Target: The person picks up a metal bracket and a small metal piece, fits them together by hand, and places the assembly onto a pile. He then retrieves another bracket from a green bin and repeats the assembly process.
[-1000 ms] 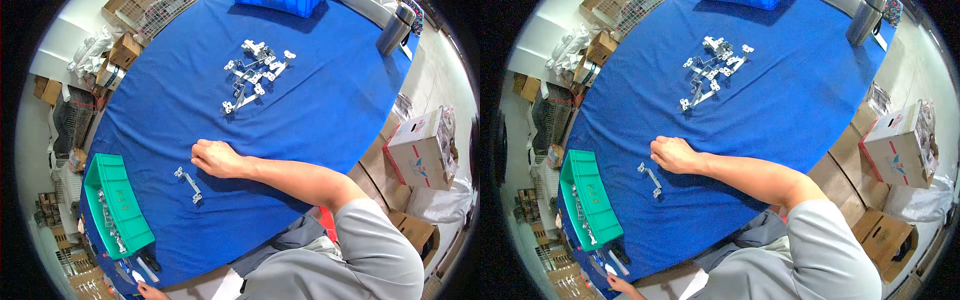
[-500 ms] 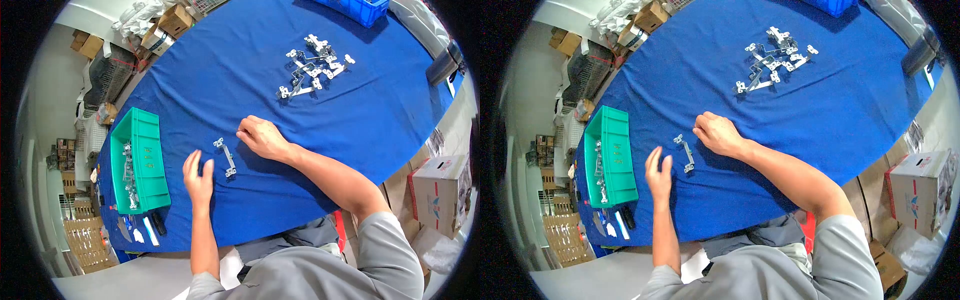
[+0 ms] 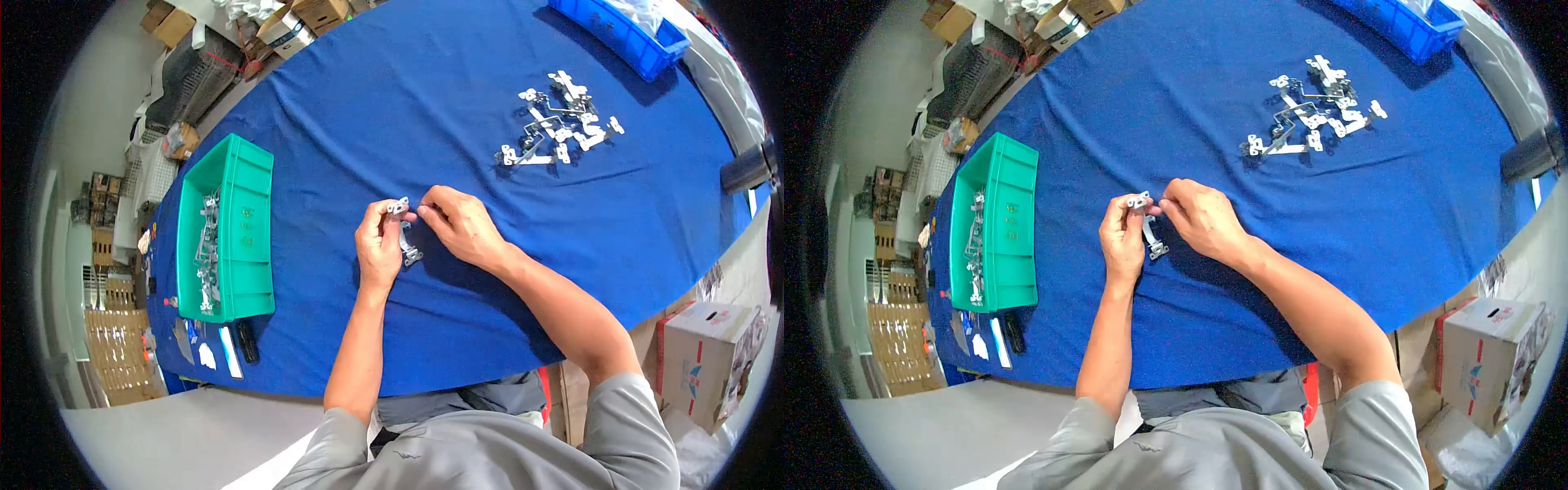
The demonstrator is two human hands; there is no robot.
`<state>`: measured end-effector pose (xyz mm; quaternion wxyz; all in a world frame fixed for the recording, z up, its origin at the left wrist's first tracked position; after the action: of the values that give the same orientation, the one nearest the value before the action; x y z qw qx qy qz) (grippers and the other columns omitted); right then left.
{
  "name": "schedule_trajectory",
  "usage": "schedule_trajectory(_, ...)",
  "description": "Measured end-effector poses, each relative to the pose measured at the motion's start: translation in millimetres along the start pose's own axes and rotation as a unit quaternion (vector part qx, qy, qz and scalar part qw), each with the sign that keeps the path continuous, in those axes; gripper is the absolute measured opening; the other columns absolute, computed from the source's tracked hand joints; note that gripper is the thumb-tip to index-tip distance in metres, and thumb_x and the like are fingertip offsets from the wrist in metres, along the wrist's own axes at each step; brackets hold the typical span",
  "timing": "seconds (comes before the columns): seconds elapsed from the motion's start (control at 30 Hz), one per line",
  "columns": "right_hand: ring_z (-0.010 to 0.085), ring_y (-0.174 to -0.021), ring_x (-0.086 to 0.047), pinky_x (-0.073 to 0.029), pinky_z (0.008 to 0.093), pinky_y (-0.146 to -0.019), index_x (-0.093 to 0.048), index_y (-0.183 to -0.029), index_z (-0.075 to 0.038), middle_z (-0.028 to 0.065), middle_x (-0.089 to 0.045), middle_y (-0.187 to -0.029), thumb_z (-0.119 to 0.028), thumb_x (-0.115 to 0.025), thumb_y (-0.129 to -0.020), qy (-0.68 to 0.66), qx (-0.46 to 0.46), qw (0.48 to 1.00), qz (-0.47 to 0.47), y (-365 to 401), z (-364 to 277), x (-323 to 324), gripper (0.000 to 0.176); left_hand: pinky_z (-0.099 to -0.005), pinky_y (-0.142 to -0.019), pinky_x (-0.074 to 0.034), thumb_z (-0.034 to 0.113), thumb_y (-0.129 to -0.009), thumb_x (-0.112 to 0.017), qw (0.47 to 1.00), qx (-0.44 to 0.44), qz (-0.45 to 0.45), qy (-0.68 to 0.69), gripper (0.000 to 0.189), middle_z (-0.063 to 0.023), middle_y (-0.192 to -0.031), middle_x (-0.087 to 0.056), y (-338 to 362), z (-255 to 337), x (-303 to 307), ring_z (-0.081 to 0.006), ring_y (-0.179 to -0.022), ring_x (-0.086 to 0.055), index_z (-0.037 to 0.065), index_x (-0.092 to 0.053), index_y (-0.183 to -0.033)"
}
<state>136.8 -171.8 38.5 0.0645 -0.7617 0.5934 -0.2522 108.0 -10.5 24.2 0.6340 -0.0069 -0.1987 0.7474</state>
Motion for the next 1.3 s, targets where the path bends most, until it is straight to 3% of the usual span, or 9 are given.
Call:
schedule_trajectory(0.07, 0.0243, -0.063, -0.06, -0.046, 0.0381, -0.059, -0.064, -0.097, 0.002, 0.0168, -0.064, -0.079, -0.012, -0.066, -0.099, -0.024, -0.032, 0.999, -0.009, 1, 1, 4, 0.014, -0.0237, -0.073, -0.053, 0.003, -0.106, -0.054, 0.997, 0.041, 0.009, 0.07, 0.015, -0.0062, -0.1, -0.073, 4, -9, -1, -0.0094, -0.086, -0.067, 0.002, -0.066, -0.114)
schedule_trajectory(0.27, 0.0205, -0.061, -0.056, -0.044, 0.0365, -0.057, -0.065, -0.098, 0.001, 0.0146, -0.062, -0.076, -0.012, -0.066, -0.099, -0.021, -0.009, 0.999, -0.022, 4, -5, -2, 0.013, -0.0229, -0.072, -0.054, 0.004, -0.105, -0.055, 0.987, 0.103, -0.004, 0.12, 0.017, -0.0091, -0.109, -0.073, 8, -18, -2, -0.0092, -0.086, -0.065, 0.003, -0.063, -0.121)
schedule_trajectory(0.37, 0.0388, -0.073, -0.067, -0.051, 0.0452, -0.065, -0.064, -0.096, 0.001, 0.02, -0.066, -0.082, -0.012, -0.065, -0.098, 0.002, -0.02, 0.999, -0.044, 4, -13, -5, 0.013, -0.0223, -0.071, -0.053, 0.003, -0.104, -0.057, 0.986, 0.108, -0.012, 0.131, 0.022, -0.0109, -0.113, -0.073, 8, -18, -3, -0.0094, -0.085, -0.065, 0.002, -0.059, -0.126)
schedule_trajectory(0.6, 0.0319, -0.066, -0.064, -0.049, 0.0412, -0.061, -0.066, -0.094, 0.001, 0.0171, -0.065, -0.076, -0.014, -0.067, -0.099, -0.016, -0.099, 0.994, -0.042, 3, -5, 1, 0.016, -0.0209, -0.067, -0.051, 0.006, -0.105, -0.057, 0.989, 0.103, -0.008, 0.105, 0.018, -0.0155, -0.12, -0.074, 7, -12, 1, -0.0083, -0.085, -0.065, 0.001, -0.057, -0.122)
schedule_trajectory(0.9, 0.0341, -0.066, -0.064, -0.048, 0.0431, -0.061, -0.064, -0.093, 0.001, 0.018, -0.064, -0.077, -0.014, -0.068, -0.098, 0.015, -0.047, 0.997, -0.053, 2, -11, -3, 0.016, -0.0192, -0.06, -0.048, 0.015, -0.107, -0.06, 0.993, 0.087, -0.02, 0.075, 0.018, -0.0144, -0.118, -0.075, 7, -14, 0, -0.0065, -0.08, -0.064, 0.002, -0.058, -0.119)
schedule_trajectory(1.1, 0.0372, -0.072, -0.066, -0.05, 0.0456, -0.065, -0.065, -0.093, 0.0, 0.0183, -0.065, -0.079, -0.012, -0.068, -0.096, 0.036, -0.026, 0.998, -0.052, 1, -11, -2, 0.012, -0.0203, -0.064, -0.05, 0.012, -0.104, -0.065, 0.992, 0.085, -0.027, 0.092, 0.02, -0.0116, -0.119, -0.076, 5, -11, 4, -0.0066, -0.081, -0.064, -0.001, -0.067, -0.119)
schedule_trajectory(1.2, 0.0381, -0.073, -0.066, -0.051, 0.0467, -0.066, -0.066, -0.093, -0.001, 0.0185, -0.065, -0.08, -0.011, -0.068, -0.095, 0.052, -0.028, 0.997, -0.045, 2, -9, -4, 0.011, -0.0217, -0.071, -0.053, 0.008, -0.101, -0.068, 0.997, 0.07, -0.022, 0.028, 0.021, -0.0095, -0.119, -0.076, 3, -1, 10, -0.0085, -0.086, -0.067, -0.001, -0.075, -0.119)
schedule_trajectory(1.3, 0.0387, -0.075, -0.067, -0.052, 0.0467, -0.068, -0.067, -0.094, -0.001, 0.0194, -0.067, -0.082, -0.01, -0.068, -0.094, 0.147, 0.026, 0.988, -0.031, 1, -19, 2, 0.01, -0.0227, -0.075, -0.056, 0.005, -0.099, -0.069, 0.996, 0.085, -0.025, 0.02, 0.023, -0.0081, -0.115, -0.076, 5, -5, 9, -0.0099, -0.09, -0.069, 0.001, -0.077, -0.12)
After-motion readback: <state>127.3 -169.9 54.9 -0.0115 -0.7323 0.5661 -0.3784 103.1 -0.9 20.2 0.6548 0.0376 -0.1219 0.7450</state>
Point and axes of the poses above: each hand's wrist, its own y-axis away from the middle knuckle, its own x-axis out of the back of the hand, z = x × y, the point moved 10 cm from there along -y, towards the middle knuckle
